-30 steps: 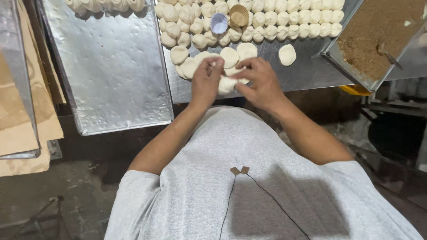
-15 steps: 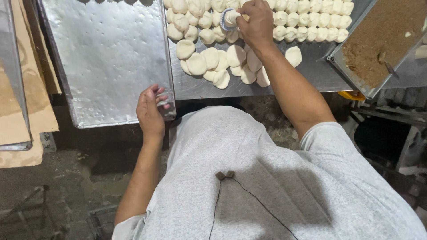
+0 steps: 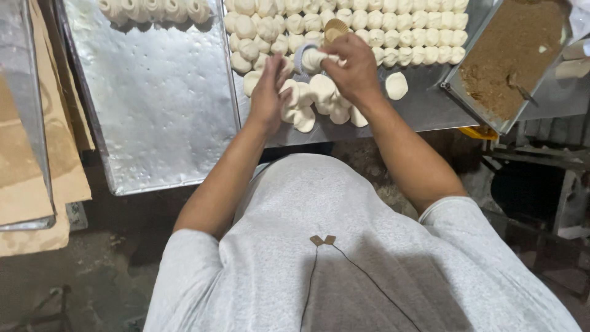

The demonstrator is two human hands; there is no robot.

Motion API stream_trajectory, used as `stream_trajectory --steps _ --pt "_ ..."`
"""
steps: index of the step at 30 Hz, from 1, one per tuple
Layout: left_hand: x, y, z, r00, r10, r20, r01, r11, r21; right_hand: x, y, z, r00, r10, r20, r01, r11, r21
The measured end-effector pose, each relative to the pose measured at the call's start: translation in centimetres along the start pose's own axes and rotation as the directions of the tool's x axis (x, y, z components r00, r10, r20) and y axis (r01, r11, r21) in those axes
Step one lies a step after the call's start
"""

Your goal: The person prepares dumplings by filling circles of dough with a meat mixture using a spoon and then folding and sealing the dough by hand before placing the finished dumplings onto a metal tray.

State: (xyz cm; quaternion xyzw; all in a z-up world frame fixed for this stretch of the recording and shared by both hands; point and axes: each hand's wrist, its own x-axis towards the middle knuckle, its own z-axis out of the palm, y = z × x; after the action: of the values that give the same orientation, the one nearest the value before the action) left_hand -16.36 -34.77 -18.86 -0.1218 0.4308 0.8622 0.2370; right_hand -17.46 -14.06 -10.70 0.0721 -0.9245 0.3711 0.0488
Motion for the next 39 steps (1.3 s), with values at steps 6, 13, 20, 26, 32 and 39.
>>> stream_trajectory --steps 6,13,20,26,32,39 --pt "2.7 -1.0 2.3 0.953 -0.186 0.24 0.239 0.947 -0.213 -2.7 -2.0 -1.2 0.991 0.124 -0.05 -0.122 0.991 0.051" --pt "7.5 -3.2 2.4 0.936 0.349 0.051 -0.32 0.779 0.539 -2.8 0.2 0.6 0.982 0.186 -0.034 -0.181 0.976 0.118" --pt "11.3 -0.7 1.8 0.838 0.544 -0.035 -0.437 0.709 0.553 -0.3 2.0 -0.5 0.932 0.339 -0.126 -0.26 0.87 0.418" --pt "5.1 1.4 7.0 0.595 0.771 0.227 -0.734 0.407 0.545 0.0 2.2 -1.1 0.891 0.451 0.06 -0.303 0.489 0.818" --pt "1.4 2.4 11.9 0.59 0.786 0.186 -0.734 0.426 0.528 -1.5 0.6 -4.2 0.969 0.247 0.012 -0.187 0.7 0.689" --pt "-0.1 -0.6 14.2 0.725 0.675 0.139 -0.618 0.549 0.563 -3.1 1.1 -8.7 0.992 -0.12 -0.041 0.127 0.94 0.318"
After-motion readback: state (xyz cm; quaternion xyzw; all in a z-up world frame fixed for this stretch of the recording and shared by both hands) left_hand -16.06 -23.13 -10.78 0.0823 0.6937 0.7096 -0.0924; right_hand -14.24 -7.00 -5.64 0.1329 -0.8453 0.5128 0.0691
